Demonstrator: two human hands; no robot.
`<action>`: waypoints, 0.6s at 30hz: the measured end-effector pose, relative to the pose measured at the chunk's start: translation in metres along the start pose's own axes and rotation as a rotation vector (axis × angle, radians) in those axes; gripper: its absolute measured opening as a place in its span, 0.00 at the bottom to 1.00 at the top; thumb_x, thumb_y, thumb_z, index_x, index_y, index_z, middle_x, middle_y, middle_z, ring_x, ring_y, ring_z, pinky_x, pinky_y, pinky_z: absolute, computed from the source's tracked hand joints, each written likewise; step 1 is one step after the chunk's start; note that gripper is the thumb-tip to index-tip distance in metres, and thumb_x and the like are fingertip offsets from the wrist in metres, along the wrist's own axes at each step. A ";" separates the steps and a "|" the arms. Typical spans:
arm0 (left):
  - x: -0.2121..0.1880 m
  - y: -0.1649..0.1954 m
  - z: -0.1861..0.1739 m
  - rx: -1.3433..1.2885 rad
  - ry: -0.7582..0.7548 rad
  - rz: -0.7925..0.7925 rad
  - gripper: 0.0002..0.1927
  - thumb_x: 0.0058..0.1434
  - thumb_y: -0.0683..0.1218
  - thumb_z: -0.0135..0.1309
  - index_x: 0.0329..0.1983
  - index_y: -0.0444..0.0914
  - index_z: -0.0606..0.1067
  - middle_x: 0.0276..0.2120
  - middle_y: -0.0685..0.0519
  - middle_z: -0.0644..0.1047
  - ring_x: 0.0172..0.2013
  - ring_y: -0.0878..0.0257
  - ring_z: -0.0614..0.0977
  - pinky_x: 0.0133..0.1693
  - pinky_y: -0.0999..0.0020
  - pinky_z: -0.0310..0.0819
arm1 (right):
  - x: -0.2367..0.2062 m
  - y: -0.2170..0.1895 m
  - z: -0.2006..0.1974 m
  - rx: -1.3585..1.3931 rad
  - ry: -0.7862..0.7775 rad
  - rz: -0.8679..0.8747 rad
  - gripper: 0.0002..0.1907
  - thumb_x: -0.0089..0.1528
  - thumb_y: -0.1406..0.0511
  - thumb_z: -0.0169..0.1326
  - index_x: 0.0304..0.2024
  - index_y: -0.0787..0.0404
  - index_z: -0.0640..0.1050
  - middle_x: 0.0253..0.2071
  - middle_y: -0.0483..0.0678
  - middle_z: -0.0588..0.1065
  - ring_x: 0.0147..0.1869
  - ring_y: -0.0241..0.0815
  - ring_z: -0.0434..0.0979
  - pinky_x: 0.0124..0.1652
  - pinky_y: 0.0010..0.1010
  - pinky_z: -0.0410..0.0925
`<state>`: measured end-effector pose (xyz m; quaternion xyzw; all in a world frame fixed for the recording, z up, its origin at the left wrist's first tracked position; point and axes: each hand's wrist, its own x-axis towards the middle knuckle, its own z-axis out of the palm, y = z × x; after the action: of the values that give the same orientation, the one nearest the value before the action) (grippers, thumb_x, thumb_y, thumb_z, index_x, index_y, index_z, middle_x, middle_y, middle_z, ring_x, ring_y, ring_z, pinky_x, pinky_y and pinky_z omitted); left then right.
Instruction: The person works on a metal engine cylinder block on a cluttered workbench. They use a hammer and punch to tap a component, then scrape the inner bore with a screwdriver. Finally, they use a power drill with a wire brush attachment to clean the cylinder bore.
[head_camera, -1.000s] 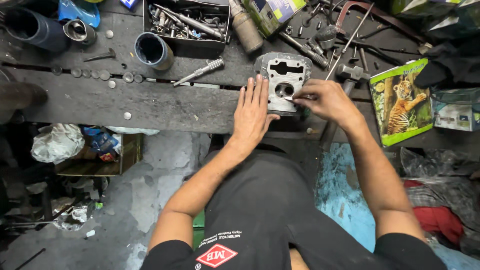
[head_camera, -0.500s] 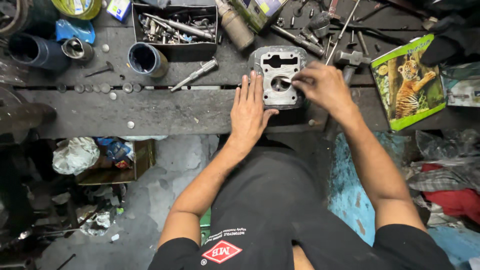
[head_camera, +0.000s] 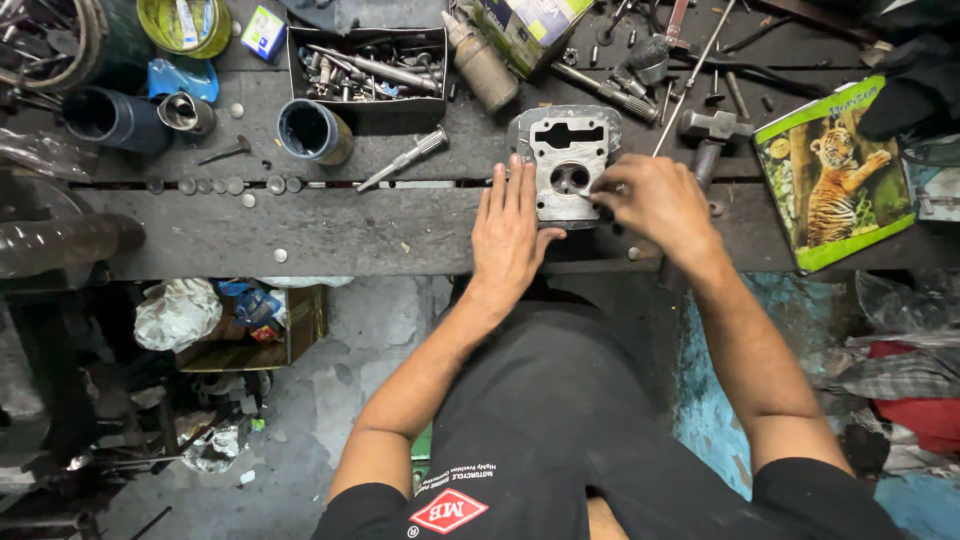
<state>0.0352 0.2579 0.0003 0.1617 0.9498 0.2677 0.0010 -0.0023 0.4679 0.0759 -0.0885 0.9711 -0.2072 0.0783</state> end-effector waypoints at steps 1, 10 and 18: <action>-0.001 0.000 0.000 0.004 0.004 -0.004 0.55 0.50 0.61 0.66 0.73 0.29 0.56 0.72 0.37 0.59 0.70 0.41 0.62 0.67 0.49 0.58 | 0.000 0.002 0.000 0.016 0.022 0.000 0.11 0.57 0.60 0.66 0.40 0.57 0.85 0.42 0.48 0.81 0.41 0.55 0.82 0.41 0.44 0.73; 0.001 0.006 0.004 0.011 0.028 0.030 0.54 0.51 0.59 0.67 0.72 0.29 0.57 0.70 0.36 0.61 0.69 0.38 0.64 0.65 0.50 0.63 | -0.024 -0.025 0.030 -0.104 0.264 0.138 0.06 0.64 0.65 0.62 0.42 0.58 0.85 0.42 0.51 0.80 0.38 0.58 0.81 0.40 0.45 0.74; -0.006 0.011 -0.010 -0.079 0.035 -0.018 0.57 0.46 0.58 0.70 0.74 0.32 0.56 0.69 0.41 0.64 0.68 0.43 0.67 0.55 0.54 0.71 | 0.026 0.028 -0.017 0.093 -0.405 -0.119 0.13 0.53 0.58 0.67 0.39 0.52 0.85 0.35 0.50 0.82 0.39 0.52 0.84 0.40 0.43 0.75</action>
<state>0.0436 0.2593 0.0140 0.1482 0.9399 0.3076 -0.0068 -0.0351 0.4942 0.0769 -0.1819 0.9180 -0.2342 0.2634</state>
